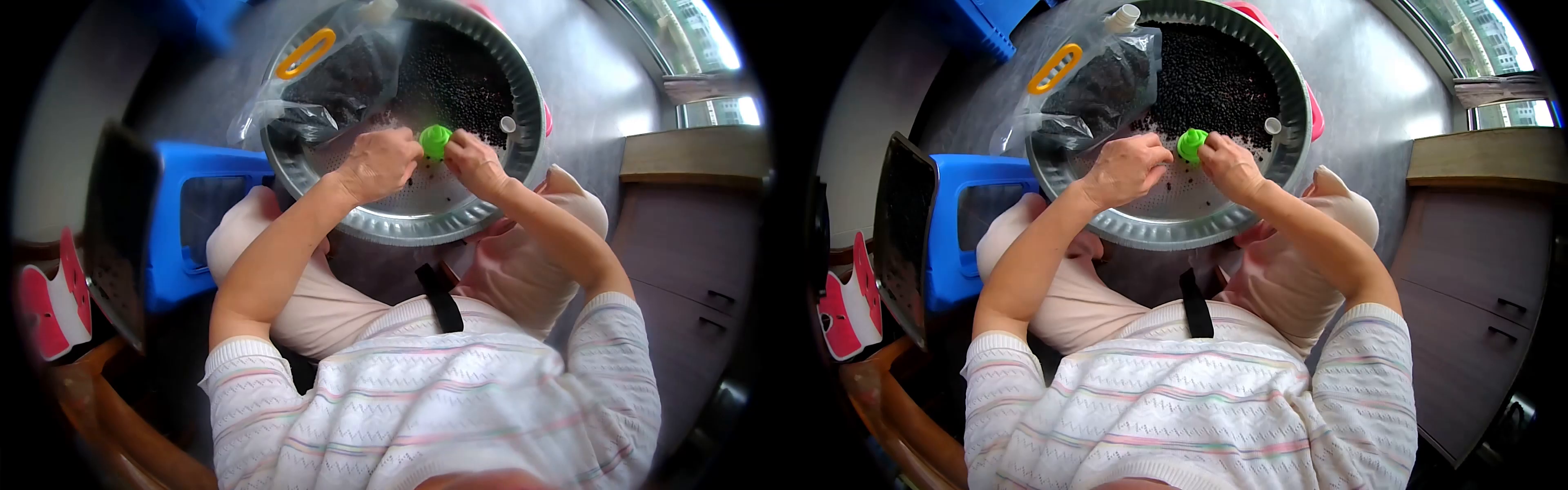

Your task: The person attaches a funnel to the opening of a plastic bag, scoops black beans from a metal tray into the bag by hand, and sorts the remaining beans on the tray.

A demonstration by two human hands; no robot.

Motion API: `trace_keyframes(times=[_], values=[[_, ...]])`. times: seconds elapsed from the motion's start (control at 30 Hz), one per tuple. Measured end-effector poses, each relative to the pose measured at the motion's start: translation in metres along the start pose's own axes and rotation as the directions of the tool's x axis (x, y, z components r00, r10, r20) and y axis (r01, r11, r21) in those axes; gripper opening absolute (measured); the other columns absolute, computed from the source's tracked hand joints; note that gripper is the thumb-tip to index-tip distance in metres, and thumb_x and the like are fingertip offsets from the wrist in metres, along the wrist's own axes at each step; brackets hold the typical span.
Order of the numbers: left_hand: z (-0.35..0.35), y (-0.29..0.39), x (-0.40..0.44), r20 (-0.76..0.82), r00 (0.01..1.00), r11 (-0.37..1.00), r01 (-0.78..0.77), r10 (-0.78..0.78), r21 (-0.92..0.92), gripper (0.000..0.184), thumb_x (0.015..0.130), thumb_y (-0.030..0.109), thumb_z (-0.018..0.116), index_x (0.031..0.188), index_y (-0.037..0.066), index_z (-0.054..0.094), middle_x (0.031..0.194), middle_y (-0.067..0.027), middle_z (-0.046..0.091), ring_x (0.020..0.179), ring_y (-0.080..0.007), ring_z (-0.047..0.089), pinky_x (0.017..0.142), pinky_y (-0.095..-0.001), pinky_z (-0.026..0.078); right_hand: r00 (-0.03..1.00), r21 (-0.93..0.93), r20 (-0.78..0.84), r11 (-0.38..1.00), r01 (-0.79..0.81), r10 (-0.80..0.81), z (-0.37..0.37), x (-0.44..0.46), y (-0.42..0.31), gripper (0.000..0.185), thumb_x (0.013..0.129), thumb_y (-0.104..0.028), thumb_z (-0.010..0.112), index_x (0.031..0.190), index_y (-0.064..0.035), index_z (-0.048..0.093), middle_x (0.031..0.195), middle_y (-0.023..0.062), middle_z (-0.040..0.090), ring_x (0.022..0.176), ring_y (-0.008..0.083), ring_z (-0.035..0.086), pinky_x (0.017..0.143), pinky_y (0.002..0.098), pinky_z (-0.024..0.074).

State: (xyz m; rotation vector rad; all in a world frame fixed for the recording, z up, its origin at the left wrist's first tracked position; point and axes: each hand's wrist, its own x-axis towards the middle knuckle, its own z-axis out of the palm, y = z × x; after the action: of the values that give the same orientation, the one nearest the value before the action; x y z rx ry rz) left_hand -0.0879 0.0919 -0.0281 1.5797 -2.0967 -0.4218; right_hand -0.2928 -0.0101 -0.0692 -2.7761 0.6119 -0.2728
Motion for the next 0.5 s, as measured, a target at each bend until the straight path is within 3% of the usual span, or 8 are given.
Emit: trace_keyframes(times=[0.1,0.17,0.27,0.3,0.37,0.4,0.43,0.5], values=[[0.004,-0.003,-0.007,0.031,0.999,1.0,0.01,-0.01,0.002,0.011,0.077,0.012,0.063,0.087,0.008,0.066,0.083,-0.0067,0.059,0.077,-0.0268,0.061,0.069,-0.0365,0.05,0.984,0.016,-0.175,0.999,0.046,-0.042,-0.006,0.0,-0.007,0.014,0.071,-0.003,0.063,0.08,-0.0065,0.054,0.085,0.0097,0.049,0.079,0.0292,0.055,0.066,0.037,0.0468],[-0.001,-0.008,-0.008,-0.024,1.0,1.0,0.006,-0.006,0.016,0.01,0.076,0.01,0.064,0.086,0.007,0.065,0.083,-0.0074,0.06,0.077,-0.0274,0.062,0.068,-0.0359,0.05,0.989,0.064,-0.144,0.998,-0.007,0.016,-0.006,-0.008,-0.004,0.011,0.074,-0.003,0.065,0.079,-0.0049,0.056,0.084,0.0102,0.051,0.075,0.0284,0.057,0.064,0.0356,0.0481],[-0.033,-0.01,-0.003,-0.373,0.927,0.998,-0.049,0.034,-0.03,0.011,0.075,0.004,0.064,0.086,0.006,0.065,0.083,-0.0092,0.062,0.075,-0.0267,0.063,0.067,-0.0337,0.051,0.951,0.31,-0.176,0.931,-0.193,0.256,-0.014,-0.011,0.003,0.011,0.076,-0.006,0.068,0.078,-0.0027,0.058,0.081,0.0083,0.052,0.067,0.0205,0.06,0.06,0.0296,0.0493],[-0.045,-0.014,-0.002,-0.533,0.846,0.999,-0.05,0.036,-0.011,0.013,0.075,0.0,0.064,0.086,0.005,0.065,0.082,-0.0106,0.064,0.073,-0.0257,0.064,0.065,-0.0312,0.051,0.926,0.386,-0.194,0.893,-0.231,0.323,-0.018,-0.013,0.006,0.012,0.076,-0.008,0.069,0.078,-0.0039,0.058,0.075,0.0066,0.055,0.062,0.0173,0.058,0.056,0.0275,0.047],[-0.079,-0.019,-0.002,-0.732,0.681,1.0,0.023,-0.004,0.016,0.012,0.078,0.001,0.064,0.088,0.006,0.066,0.081,-0.0088,0.065,0.069,-0.021,0.063,0.062,-0.0292,0.051,0.859,0.535,0.085,0.704,-0.466,0.504,-0.024,-0.024,0.021,0.013,0.077,-0.01,0.069,0.08,-0.0025,0.059,0.069,0.003,0.059,0.061,0.01,0.057,0.056,0.024,0.046],[-0.087,-0.036,-0.003,-0.814,0.58,0.994,0.067,0.029,0.083,0.012,0.08,0.001,0.064,0.09,0.007,0.067,0.082,-0.0073,0.066,0.068,-0.0184,0.063,0.062,-0.0279,0.05,0.818,0.682,0.247,0.506,-0.528,0.52,-0.023,-0.027,0.031,0.015,0.079,-0.013,0.068,0.079,-0.0005,0.06,0.066,0.002,0.061,0.061,0.0076,0.057,0.056,0.0229,0.0459],[-0.099,-0.041,-0.006,-0.827,0.562,0.982,0.162,-0.012,0.096,0.013,0.08,0.006,0.066,0.093,0.007,0.068,0.085,-0.0065,0.067,0.069,-0.0173,0.063,0.063,-0.0282,0.05,0.786,0.638,0.376,0.478,-0.604,0.491,-0.031,-0.025,0.035,0.015,0.081,-0.015,0.067,0.08,-0.0003,0.062,0.069,0.003,0.062,0.061,0.0087,0.058,0.056,0.0236,0.0467],[-0.112,-0.062,-0.002,-0.809,0.576,0.945,0.184,0.117,0.268,0.018,0.079,0.014,0.069,0.095,0.007,0.069,0.087,-0.0073,0.067,0.068,-0.0177,0.063,0.062,-0.0296,0.05,0.742,0.497,0.449,0.551,-0.67,0.497,-0.051,-0.014,0.041,0.019,0.082,-0.019,0.067,0.087,-0.0002,0.065,0.071,0.0036,0.063,0.06,0.0092,0.058,0.056,0.0246,0.0473]])
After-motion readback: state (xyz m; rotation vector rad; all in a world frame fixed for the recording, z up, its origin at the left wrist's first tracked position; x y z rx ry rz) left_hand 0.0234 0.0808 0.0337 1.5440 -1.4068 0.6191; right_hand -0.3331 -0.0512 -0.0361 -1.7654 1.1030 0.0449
